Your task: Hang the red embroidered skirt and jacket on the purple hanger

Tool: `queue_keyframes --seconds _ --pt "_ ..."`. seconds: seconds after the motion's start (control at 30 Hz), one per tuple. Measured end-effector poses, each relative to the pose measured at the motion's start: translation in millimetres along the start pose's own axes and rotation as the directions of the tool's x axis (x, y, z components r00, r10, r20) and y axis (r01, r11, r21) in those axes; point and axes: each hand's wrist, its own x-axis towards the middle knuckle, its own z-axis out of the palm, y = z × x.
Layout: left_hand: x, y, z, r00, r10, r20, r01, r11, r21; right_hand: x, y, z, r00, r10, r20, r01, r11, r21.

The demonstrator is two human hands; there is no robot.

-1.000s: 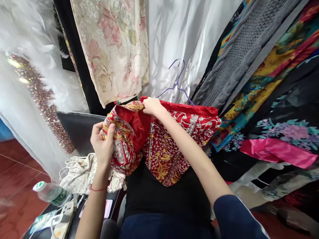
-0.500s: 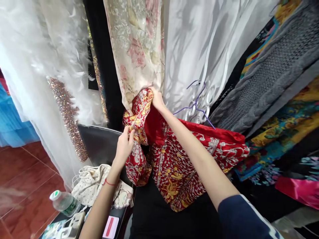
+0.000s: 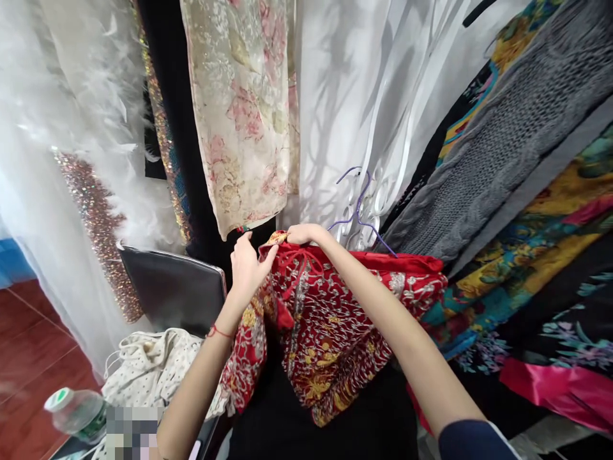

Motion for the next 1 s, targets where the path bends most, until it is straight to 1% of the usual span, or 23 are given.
queue_keyframes --seconds 0.03,0.07,0.1,0.13,0.17,0.2,0.23,0.27,0.37,0.4,0.43,0.47,0.53,0.57,0.6,0.63,0.67,0.73,0.8,0.83,0.9,0.93,1.0 --pt "9.6 3.6 1.9 0.998 0.032 0.048 -0.029 0.998 -0.053 -6.1 -0.4 0.5 1.000 -0.021 0.013 0.021 1.000 -0.004" --pt "18.7 6.4 3.4 0.983 0.077 0.166 -0.056 0.991 -0.125 -12.2 0.4 1.1 0.999 -0.039 0.023 0.039 0.999 -0.002" --pt "26.7 8.5 4.6 0.936 0.137 0.323 -0.071 0.976 -0.208 -18.2 2.0 1.6 0.998 -0.052 0.027 0.052 0.999 0.000" --pt "33.3 9.8 5.7 0.855 0.207 0.476 -0.073 0.956 -0.284 -24.1 4.1 2.3 0.998 -0.057 0.022 0.057 0.998 -0.001" --pt "38.4 10.5 6.8 0.762 0.270 0.588 -0.070 0.938 -0.340 -29.7 6.4 3.1 0.999 -0.054 0.005 0.054 0.999 -0.003" --pt "42.1 11.1 7.9 0.694 0.317 0.647 -0.080 0.926 -0.368 -34.9 8.4 4.0 0.999 -0.042 -0.026 0.042 0.999 -0.007" --pt "45.0 11.8 9.0 0.672 0.340 0.658 -0.108 0.924 -0.368 -39.7 9.8 5.0 0.997 -0.022 -0.071 0.021 1.000 -0.012" --pt "47.6 13.2 10.1 0.690 0.346 0.635 -0.151 0.928 -0.342 -43.9 10.5 6.0 0.992 0.003 -0.127 -0.006 1.000 -0.017" --pt "58.0 24.8 11.5 0.823 0.308 0.477 -0.279 0.951 -0.132 -52.0 10.4 7.1 0.947 0.073 -0.313 -0.084 0.996 -0.022" --pt "62.7 31.5 10.8 0.864 0.289 0.411 -0.302 0.953 -0.035 -53.1 10.7 6.2 0.925 0.092 -0.368 -0.106 0.994 -0.016" --pt "67.4 39.2 9.5 0.895 0.277 0.350 -0.315 0.948 0.054 -53.4 11.8 4.7 0.898 0.114 -0.425 -0.127 0.992 -0.003" --pt "71.6 47.5 7.7 0.912 0.273 0.306 -0.323 0.938 0.125 -53.0 13.9 2.7 0.864 0.137 -0.485 -0.148 0.989 0.017" --pt "75.3 62.2 3.8 0.931 0.251 0.266 -0.313 0.924 0.221 -50.9 21.1 -1.9 0.779 0.176 -0.602 -0.173 0.983 0.062" --pt "73.9 67.1 2.1 0.942 0.211 0.260 -0.281 0.922 0.268 -49.7 25.7 -3.7 0.738 0.189 -0.647 -0.179 0.980 0.082" --pt "70.4 69.8 1.0 0.957 0.143 0.252 -0.223 0.918 0.328 -48.7 30.4 -5.0 0.709 0.199 -0.676 -0.183 0.978 0.095" --pt "65.2 69.8 0.4 0.968 0.044 0.249 -0.144 0.905 0.399 -48.0 34.8 -5.5 0.697 0.205 -0.688 -0.188 0.977 0.100" --pt "59.0 67.3 0.1 0.966 -0.073 0.248 -0.056 0.878 0.476 -47.6 38.5 -5.4 0.692 0.209 -0.691 -0.198 0.975 0.097" --pt "47.8 56.9 -0.9 0.923 -0.279 0.264 0.066 0.792 0.607 -47.7 43.2 -3.8 0.690 0.213 -0.692 -0.228 0.971 0.072" --pt "42.2 43.9 -5.3 0.878 -0.382 0.288 0.093 0.726 0.681 -48.7 44.1 -2.2 0.692 0.213 -0.689 -0.259 0.965 0.038" --pt "42.0 38.5 -9.8 0.874 -0.390 0.290 0.084 0.708 0.701 -49.2 43.5 -2.1 0.699 0.214 -0.683 -0.272 0.962 0.024" --pt "44.7 33.6 -24.1 0.895 -0.354 0.270 0.054 0.688 0.723 -49.7 41.4 -3.5 0.719 0.218 -0.660 -0.286 0.958 0.005" --pt "46.3 35.1 -33.8 0.912 -0.324 0.253 0.040 0.682 0.730 -49.6 40.2 -4.9 0.728 0.217 -0.650 -0.289 0.957 -0.003" --pt "46.4 47.1 -57.0 0.949 -0.239 0.206 0.014 0.683 0.730 -48.8 38.1 -8.5 0.753 0.218 -0.621 -0.291 0.957 -0.017"
